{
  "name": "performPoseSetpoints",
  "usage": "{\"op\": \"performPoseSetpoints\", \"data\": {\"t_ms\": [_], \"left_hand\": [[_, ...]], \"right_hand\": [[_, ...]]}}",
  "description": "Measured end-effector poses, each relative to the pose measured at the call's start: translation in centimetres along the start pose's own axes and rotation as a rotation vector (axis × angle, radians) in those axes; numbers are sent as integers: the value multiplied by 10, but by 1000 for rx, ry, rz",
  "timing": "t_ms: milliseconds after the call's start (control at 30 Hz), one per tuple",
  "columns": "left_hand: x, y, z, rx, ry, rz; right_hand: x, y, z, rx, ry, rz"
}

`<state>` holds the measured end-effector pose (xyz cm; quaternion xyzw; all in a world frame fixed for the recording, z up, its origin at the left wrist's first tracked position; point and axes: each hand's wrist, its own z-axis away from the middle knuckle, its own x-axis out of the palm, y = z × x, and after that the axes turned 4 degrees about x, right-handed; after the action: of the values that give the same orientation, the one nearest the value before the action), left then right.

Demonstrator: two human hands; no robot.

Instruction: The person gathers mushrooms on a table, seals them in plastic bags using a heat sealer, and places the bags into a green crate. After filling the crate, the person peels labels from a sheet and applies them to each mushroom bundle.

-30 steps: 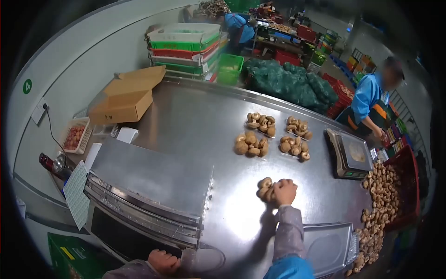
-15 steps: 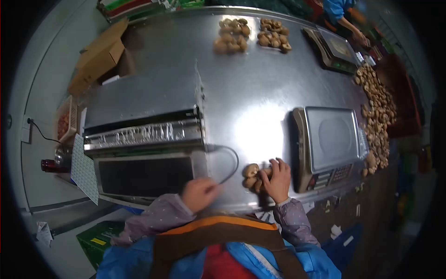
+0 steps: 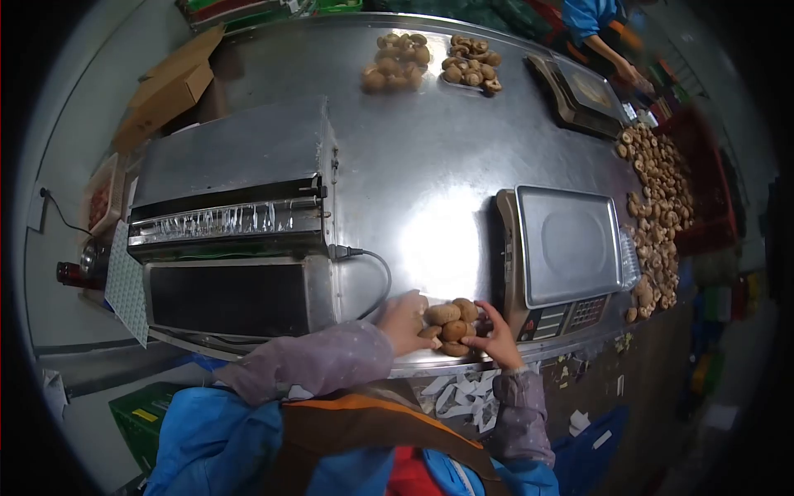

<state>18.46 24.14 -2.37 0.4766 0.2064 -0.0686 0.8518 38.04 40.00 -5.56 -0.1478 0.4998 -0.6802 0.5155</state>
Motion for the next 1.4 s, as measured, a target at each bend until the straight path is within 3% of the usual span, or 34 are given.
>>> {"op": "performPoseSetpoints", "data": {"t_ms": [67, 267, 300, 433, 567, 600, 700, 800, 833, 900, 933, 1000, 1100, 1200, 1400], "left_hand": [[-14, 15, 16, 29, 26, 21], [-98, 32, 63, 128, 292, 112], [-117, 29, 71, 216, 404, 88], [-201, 14, 136, 241, 572, 52], [-241, -58, 198, 190, 553, 68], [-242, -91, 203, 191, 548, 174], [-257, -136, 221, 105, 500, 174], [-254, -182, 219, 175, 544, 223], [-258, -181, 225, 172, 529, 178], [-258, -179, 230, 184, 547, 131], [-256, -166, 237, 137, 692, -45], [-261, -157, 246, 292, 845, -183], [-255, -154, 246, 424, 813, -396], [-246, -159, 230, 451, 806, -418], [-246, -160, 236, 603, 821, -421]], "right_hand": [[0, -29, 19, 83, 7, -66], [13, -152, 8, -191, 25, 65], [23, -175, 1, -213, 9, 62], [94, -251, -9, -384, -38, 121], [193, -250, -17, -442, -149, 28], [215, -251, -15, -264, -232, -45], [273, -231, -28, -338, -159, 48], [298, -240, -22, -415, -76, 254], [299, -240, -20, -481, -64, 334], [298, -242, -12, -363, -45, 305], [296, -240, -10, -321, -19, 283], [296, -261, -1, -423, 30, 354], [306, -282, 8, -749, 109, 455], [320, -287, 4, -801, 42, 607], [321, -271, -5, -811, 90, 539]]}}
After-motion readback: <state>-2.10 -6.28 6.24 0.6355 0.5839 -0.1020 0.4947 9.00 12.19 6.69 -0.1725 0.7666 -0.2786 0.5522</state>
